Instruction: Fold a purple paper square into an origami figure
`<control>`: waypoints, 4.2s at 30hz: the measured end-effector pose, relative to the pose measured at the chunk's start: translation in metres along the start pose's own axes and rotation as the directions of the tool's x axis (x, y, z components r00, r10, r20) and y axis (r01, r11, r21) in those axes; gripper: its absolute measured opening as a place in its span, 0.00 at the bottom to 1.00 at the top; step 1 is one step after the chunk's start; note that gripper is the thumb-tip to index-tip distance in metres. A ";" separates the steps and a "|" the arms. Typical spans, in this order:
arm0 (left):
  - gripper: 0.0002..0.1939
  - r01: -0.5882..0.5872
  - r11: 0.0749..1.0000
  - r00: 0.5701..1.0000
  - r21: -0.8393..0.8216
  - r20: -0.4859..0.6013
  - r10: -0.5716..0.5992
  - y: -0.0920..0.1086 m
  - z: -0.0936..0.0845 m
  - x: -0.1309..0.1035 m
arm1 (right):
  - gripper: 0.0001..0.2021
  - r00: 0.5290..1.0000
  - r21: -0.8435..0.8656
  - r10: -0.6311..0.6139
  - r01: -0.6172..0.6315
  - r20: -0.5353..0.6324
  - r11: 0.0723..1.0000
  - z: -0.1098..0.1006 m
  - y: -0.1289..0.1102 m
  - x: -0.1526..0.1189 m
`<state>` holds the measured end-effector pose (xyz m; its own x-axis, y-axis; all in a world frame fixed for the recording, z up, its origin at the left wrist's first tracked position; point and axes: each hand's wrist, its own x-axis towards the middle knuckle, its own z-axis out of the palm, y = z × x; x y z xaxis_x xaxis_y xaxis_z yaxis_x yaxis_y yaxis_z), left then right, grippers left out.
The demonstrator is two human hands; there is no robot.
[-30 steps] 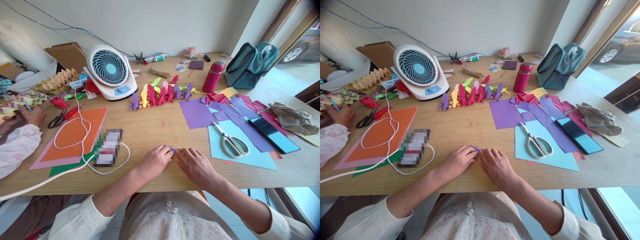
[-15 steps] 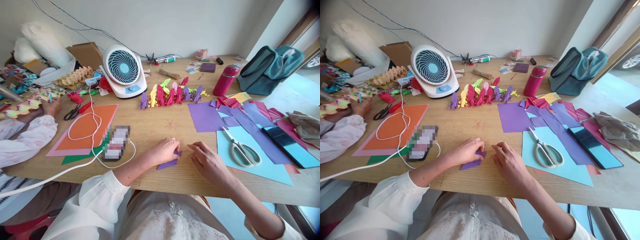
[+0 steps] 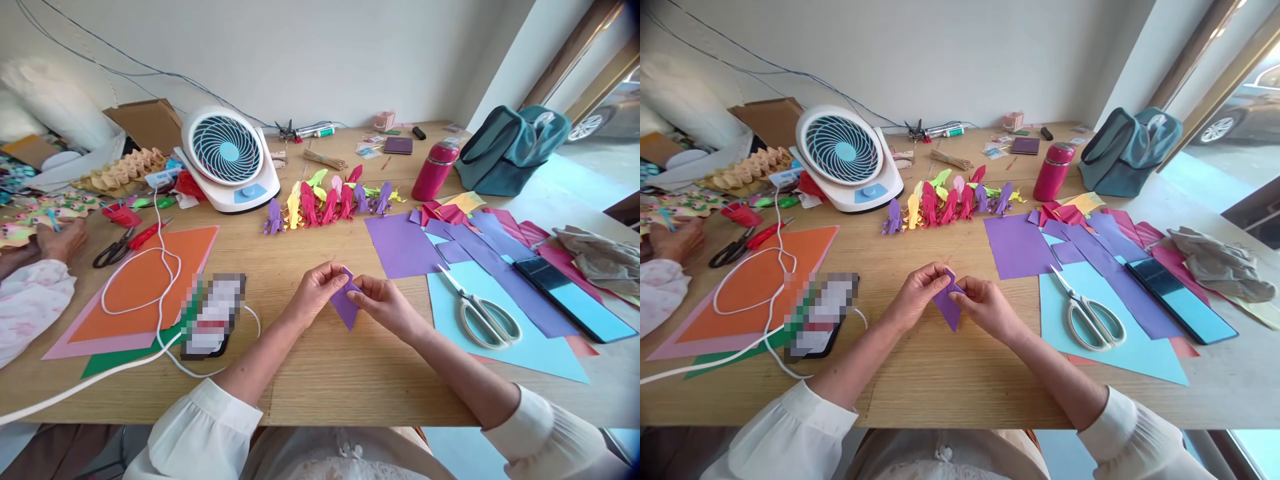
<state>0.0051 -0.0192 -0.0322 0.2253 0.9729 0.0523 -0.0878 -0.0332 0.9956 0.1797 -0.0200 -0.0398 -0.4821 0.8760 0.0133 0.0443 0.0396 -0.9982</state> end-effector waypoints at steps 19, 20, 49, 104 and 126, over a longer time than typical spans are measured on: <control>0.09 -0.146 0.960 0.980 0.240 0.170 0.107 -0.003 -0.016 -0.004 | 0.21 0.989 0.180 0.132 -0.142 0.065 0.973 0.003 0.012 -0.005; 0.08 -0.150 0.962 0.979 0.227 0.168 0.114 -0.004 -0.015 -0.004 | 0.21 0.988 0.184 0.139 -0.148 0.062 0.972 0.003 0.013 -0.004; 0.14 -0.331 0.823 0.909 0.462 -0.079 0.409 -0.013 0.000 -0.014 | 0.15 0.967 0.485 0.253 -0.206 -0.033 0.850 0.001 0.009 -0.004; 0.05 -0.557 0.477 0.722 0.680 0.112 0.683 0.005 -0.002 -0.023 | 0.12 0.992 0.047 -0.090 0.094 -0.083 0.994 -0.001 0.019 -0.005; 0.04 -0.620 0.228 0.659 0.751 0.340 0.671 0.010 -0.017 -0.018 | 0.08 0.984 -0.038 -0.162 0.160 -0.071 0.986 0.001 0.017 -0.005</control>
<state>-0.0162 -0.0332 -0.0245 0.4194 0.5410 0.7290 0.5693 -0.7822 0.2530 0.1821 -0.0236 -0.0573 -0.4195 0.8899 0.1790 0.0000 0.1972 -0.9804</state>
